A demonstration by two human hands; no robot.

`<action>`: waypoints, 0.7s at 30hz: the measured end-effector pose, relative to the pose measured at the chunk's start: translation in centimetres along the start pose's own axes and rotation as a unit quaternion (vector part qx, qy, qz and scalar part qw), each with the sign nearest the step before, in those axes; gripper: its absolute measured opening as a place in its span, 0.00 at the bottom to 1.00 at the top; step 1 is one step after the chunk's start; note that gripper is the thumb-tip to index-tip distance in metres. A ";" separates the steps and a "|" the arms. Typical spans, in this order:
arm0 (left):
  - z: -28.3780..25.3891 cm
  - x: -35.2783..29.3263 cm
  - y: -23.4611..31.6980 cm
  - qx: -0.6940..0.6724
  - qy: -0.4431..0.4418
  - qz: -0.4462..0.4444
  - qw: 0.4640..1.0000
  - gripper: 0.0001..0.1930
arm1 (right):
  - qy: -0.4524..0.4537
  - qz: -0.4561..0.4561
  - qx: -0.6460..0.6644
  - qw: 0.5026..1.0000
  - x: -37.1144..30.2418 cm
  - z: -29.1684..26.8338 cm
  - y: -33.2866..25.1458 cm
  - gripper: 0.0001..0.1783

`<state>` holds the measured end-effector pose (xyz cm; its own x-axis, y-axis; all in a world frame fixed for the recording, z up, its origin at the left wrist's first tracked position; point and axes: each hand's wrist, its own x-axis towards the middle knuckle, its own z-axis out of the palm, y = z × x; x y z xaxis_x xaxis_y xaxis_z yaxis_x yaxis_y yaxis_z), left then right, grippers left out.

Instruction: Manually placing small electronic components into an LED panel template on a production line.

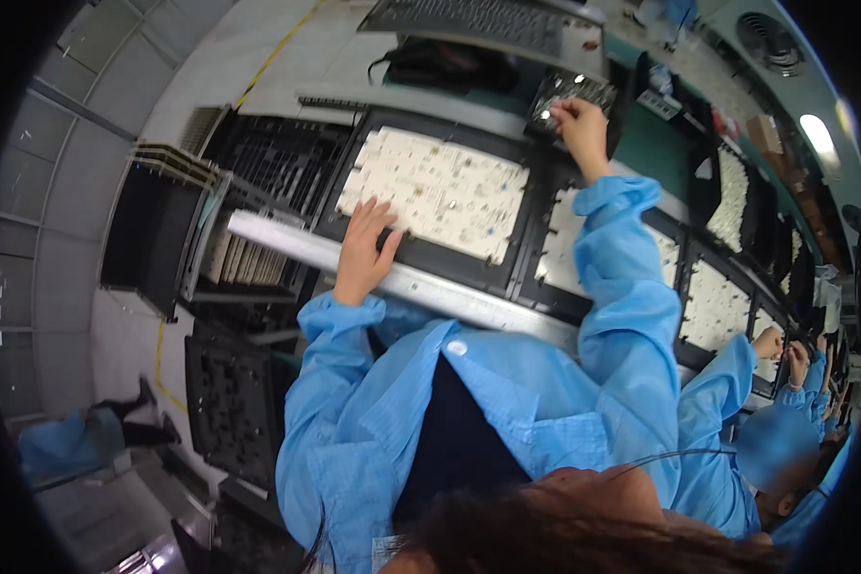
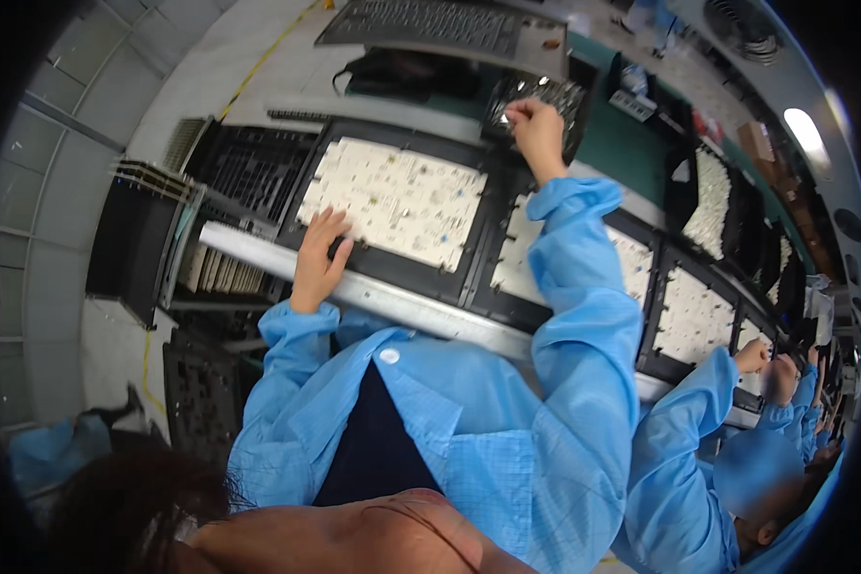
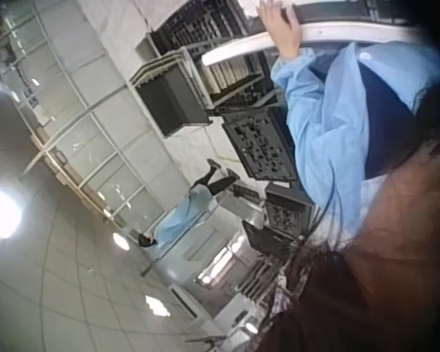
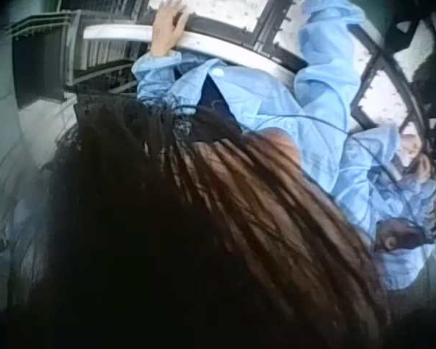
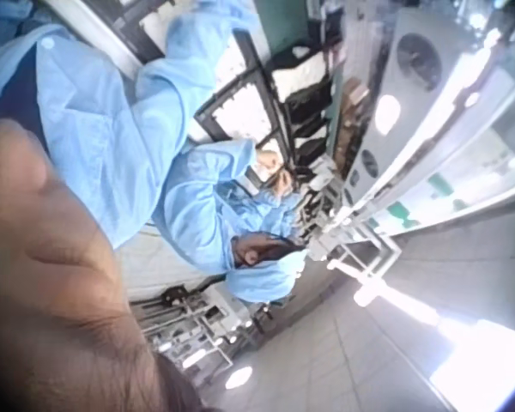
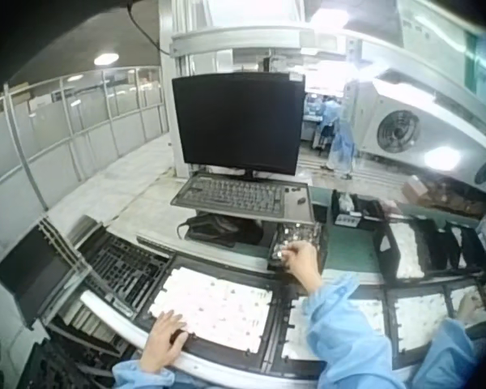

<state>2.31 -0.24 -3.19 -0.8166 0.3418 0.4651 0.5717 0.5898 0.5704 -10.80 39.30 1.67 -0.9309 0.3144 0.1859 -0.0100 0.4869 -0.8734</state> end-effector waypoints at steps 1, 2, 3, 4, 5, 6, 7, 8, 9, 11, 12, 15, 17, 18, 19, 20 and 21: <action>0.0 0.1 0.1 -0.010 0.013 -0.002 1.000 0.12 | -0.069 0.016 0.011 0.997 -1.2 0.3 -0.9 0.04; 0.0 0.2 -0.1 -0.015 0.015 0.000 1.000 0.12 | -0.135 0.030 0.025 0.990 -2.2 0.7 -1.6 0.05; 0.0 0.2 -0.2 -0.016 0.019 -0.011 1.000 0.11 | -0.174 0.025 0.022 0.984 -3.7 1.7 -2.7 0.05; 0.0 0.2 -0.1 -0.022 0.022 -0.018 0.999 0.11 | -0.204 0.022 -0.006 0.979 -5.0 2.4 -3.4 0.05; 0.0 0.8 0.3 -0.031 0.028 -0.016 0.999 0.11 | -0.228 0.017 -0.036 0.973 -5.8 2.6 -3.9 0.05; 0.0 0.6 -0.1 -0.031 0.019 -0.022 0.999 0.11 | -0.257 0.061 -0.021 0.964 -6.7 3.3 -4.3 0.04; 0.0 0.3 -0.5 -0.034 0.022 -0.021 0.999 0.10 | -0.260 0.069 -0.018 0.963 -7.2 4.1 -3.8 0.04; 0.0 0.4 -0.6 -0.038 0.026 -0.018 0.999 0.10 | -0.277 0.069 -0.016 0.958 -7.5 4.8 -3.1 0.04; -0.1 0.4 -0.6 -0.035 0.026 -0.017 0.999 0.10 | -0.292 0.068 -0.013 0.954 -7.7 5.4 -2.6 0.04; 0.0 0.6 -0.6 -0.052 0.022 -0.032 0.998 0.10 | -0.307 0.104 0.000 0.946 -8.2 5.5 -2.7 0.05; -0.2 0.9 -0.4 -0.066 0.023 -0.047 0.996 0.10 | -0.310 0.123 -0.015 0.943 -8.6 5.0 -4.2 0.05; -0.2 3.8 1.0 -0.057 0.013 -0.060 0.996 0.09 | -0.310 0.147 -0.013 0.939 -8.3 3.4 -4.2 0.06; 1.2 6.3 1.8 -0.060 -0.034 -0.046 0.997 0.09 | -0.292 0.126 -0.037 0.948 -8.0 2.1 -4.0 0.06; 2.3 7.6 2.4 -0.067 -0.066 -0.012 0.995 0.09 | -0.289 0.132 -0.037 0.947 -8.1 1.4 -4.0 0.06; 3.4 8.8 2.9 -0.071 -0.095 0.019 0.993 0.10 | -0.272 0.120 -0.037 0.954 -8.2 1.0 -4.2 0.06; 5.1 10.1 3.1 -0.074 -0.133 0.040 0.988 0.09 | -0.248 0.111 -0.040 0.961 -8.5 0.4 -4.2 0.06; 6.5 11.3 3.2 -0.075 -0.168 0.059 0.981 0.09 | -0.225 0.128 0.002 0.966 -9.2 -0.1 -4.6 0.06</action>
<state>-5.65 10.30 -0.53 -0.7099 0.6379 0.2985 0.6482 0.4260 0.6312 -2.19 34.29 3.99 -0.9673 0.0373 -0.2509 0.2416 0.4365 -0.8666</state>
